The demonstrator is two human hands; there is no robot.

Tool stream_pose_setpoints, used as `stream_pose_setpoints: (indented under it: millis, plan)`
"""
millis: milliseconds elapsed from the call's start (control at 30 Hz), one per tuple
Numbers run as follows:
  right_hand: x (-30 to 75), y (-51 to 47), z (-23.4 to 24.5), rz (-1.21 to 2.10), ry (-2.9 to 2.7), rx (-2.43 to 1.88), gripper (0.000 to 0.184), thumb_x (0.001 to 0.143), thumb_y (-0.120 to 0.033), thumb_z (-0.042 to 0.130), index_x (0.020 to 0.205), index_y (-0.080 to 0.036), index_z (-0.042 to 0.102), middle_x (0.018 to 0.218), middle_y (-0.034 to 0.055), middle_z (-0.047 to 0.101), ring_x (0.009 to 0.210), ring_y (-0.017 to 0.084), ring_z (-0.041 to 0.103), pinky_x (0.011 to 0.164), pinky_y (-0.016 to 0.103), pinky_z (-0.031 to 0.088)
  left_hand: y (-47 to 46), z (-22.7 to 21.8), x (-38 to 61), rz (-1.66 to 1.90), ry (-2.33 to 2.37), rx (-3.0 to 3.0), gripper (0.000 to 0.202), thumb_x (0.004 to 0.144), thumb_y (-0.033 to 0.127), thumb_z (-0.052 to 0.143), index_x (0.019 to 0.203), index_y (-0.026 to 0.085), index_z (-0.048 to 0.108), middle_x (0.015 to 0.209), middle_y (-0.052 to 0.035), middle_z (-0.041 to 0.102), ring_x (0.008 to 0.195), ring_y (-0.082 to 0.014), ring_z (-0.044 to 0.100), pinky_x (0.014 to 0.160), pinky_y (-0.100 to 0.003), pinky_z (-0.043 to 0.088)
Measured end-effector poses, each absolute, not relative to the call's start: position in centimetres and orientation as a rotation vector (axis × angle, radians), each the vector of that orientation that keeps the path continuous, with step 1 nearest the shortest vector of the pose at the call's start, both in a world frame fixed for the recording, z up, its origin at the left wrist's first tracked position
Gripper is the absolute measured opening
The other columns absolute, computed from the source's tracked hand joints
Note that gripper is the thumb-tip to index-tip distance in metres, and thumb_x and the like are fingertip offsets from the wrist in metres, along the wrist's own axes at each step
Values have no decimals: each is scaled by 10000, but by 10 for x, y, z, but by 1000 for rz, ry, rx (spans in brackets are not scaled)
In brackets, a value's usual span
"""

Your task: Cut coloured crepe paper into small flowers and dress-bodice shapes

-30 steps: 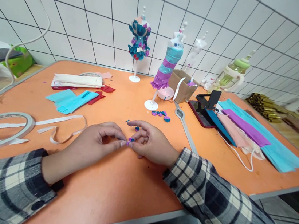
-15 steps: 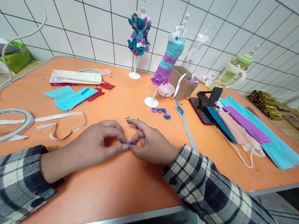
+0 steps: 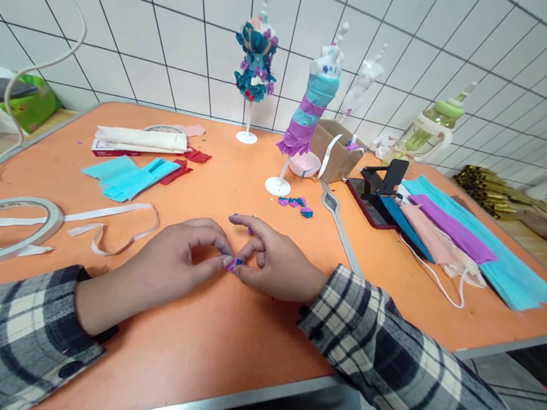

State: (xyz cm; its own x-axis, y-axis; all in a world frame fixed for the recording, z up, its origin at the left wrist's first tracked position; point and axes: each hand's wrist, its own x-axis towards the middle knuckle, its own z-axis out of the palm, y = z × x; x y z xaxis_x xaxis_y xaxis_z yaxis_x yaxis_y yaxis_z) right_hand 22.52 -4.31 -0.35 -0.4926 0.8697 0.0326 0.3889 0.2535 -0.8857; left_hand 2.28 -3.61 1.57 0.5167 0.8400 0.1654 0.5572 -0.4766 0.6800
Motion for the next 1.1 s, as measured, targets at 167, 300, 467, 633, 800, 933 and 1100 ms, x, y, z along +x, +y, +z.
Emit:
stream_pose_setpoints:
  millis: [167,300,467,633,800,933,1100]
  plan:
    - [224,-41,-3,1352,-1835,-1175,368,803,-322,709,1135,-198,608,921,31,725,767,126,653,704,254,480,-35,17,22,679,1166,2182,213,823,387,596,749,224,710,844,-36,733,824,-219,662,791,-343,495]
    - [224,-40,0,1269,-1814,-1241,224,792,-309,712,959,-167,671,887,24,703,769,113,627,657,220,449,-34,17,20,671,1190,2212,203,817,383,601,747,225,707,841,-31,731,821,-218,655,805,-355,487]
    - [223,-38,-2,1194,-1889,-1290,101,795,-256,682,778,-156,677,742,-13,655,707,92,570,624,206,398,-33,15,21,617,1222,2179,211,810,396,582,756,230,702,850,-34,733,841,-231,648,824,-373,480]
    - [225,-37,-4,963,-2056,-1312,87,791,-192,652,868,-176,690,772,-20,676,708,98,578,672,225,403,-26,6,19,493,1316,2325,197,784,382,585,726,238,705,852,-39,723,865,-258,625,815,-392,458]
    - [228,-38,2,731,-2146,-1307,53,801,-191,641,826,-181,686,728,-21,644,686,106,556,663,236,388,-21,0,12,460,1356,2415,186,795,344,568,817,242,721,874,-48,713,841,-261,634,772,-392,463]
    - [225,-40,2,599,-2195,-1216,76,815,-180,627,840,-181,699,776,-5,651,744,116,573,690,236,393,-22,3,10,504,1325,2276,223,822,384,570,898,232,716,872,-50,731,794,-243,660,721,-358,497]
    - [218,-42,-4,508,-2291,-1207,121,860,-237,617,909,-199,721,833,12,679,798,138,595,709,253,388,-21,7,7,557,1223,2358,186,799,398,624,800,258,746,865,-36,736,833,-238,661,802,-362,501]
